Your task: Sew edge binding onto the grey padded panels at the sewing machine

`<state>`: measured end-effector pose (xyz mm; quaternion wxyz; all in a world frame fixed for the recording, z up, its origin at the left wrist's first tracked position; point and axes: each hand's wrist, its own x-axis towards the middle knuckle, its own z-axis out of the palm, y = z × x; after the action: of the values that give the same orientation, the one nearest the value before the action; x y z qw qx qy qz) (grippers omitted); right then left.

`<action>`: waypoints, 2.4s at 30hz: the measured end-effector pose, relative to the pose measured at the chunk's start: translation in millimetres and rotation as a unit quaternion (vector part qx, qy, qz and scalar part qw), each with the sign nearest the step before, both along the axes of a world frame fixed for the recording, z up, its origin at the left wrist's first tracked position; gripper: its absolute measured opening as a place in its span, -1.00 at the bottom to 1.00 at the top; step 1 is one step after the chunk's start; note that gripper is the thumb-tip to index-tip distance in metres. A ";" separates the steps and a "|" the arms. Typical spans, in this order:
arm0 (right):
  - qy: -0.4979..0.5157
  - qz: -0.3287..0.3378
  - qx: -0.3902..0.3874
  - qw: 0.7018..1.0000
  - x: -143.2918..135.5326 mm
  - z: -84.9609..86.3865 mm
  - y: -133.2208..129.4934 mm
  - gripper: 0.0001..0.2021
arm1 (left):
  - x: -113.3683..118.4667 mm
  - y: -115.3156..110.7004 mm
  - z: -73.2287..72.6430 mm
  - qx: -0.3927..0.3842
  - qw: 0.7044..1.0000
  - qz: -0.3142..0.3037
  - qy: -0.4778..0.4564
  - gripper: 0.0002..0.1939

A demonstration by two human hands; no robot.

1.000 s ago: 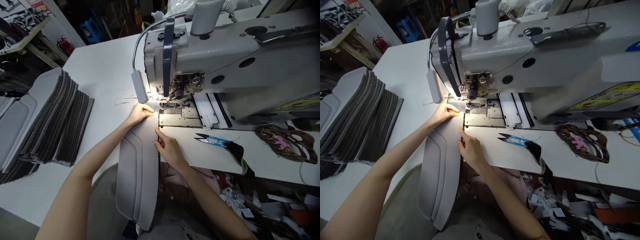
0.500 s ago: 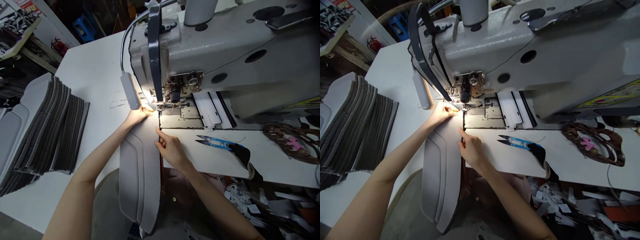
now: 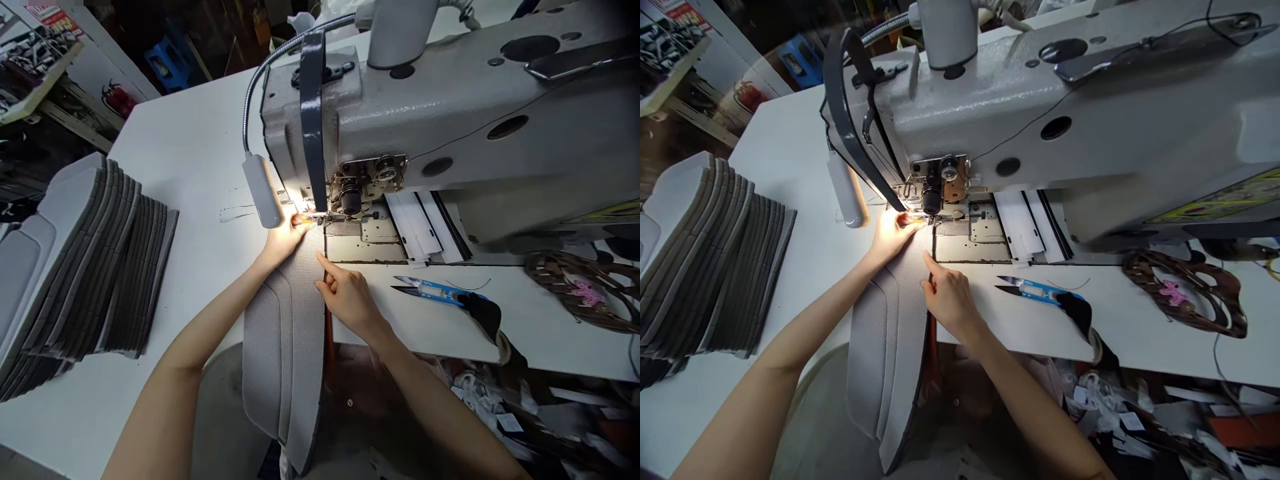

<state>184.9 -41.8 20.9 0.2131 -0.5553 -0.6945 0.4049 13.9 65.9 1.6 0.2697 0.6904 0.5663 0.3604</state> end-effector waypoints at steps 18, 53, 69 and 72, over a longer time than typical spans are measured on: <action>-0.139 -0.051 0.133 0.980 29.6 12.3 5.7 -0.77 | 9.7 -64.2 -6.2 0.187 0.945 -0.087 0.255 -0.60; 0.026 0.039 0.259 0.965 15.4 -3.9 13.3 -0.73 | 6.7 -70.9 -2.9 0.131 0.987 0.026 0.089 -0.78; -0.236 0.098 0.330 0.909 3.9 -12.7 26.5 -0.63 | 12.9 -71.9 3.4 0.146 0.960 -0.111 0.211 -0.74; -0.249 0.079 0.328 0.908 1.9 -11.3 20.1 -0.66 | 14.5 -73.7 3.0 0.153 0.953 -0.089 0.247 -0.70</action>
<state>186.8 -21.8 9.6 0.1708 -0.4805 -0.8600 0.0185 28.4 -7.8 4.5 0.0437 0.8385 0.4894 0.2355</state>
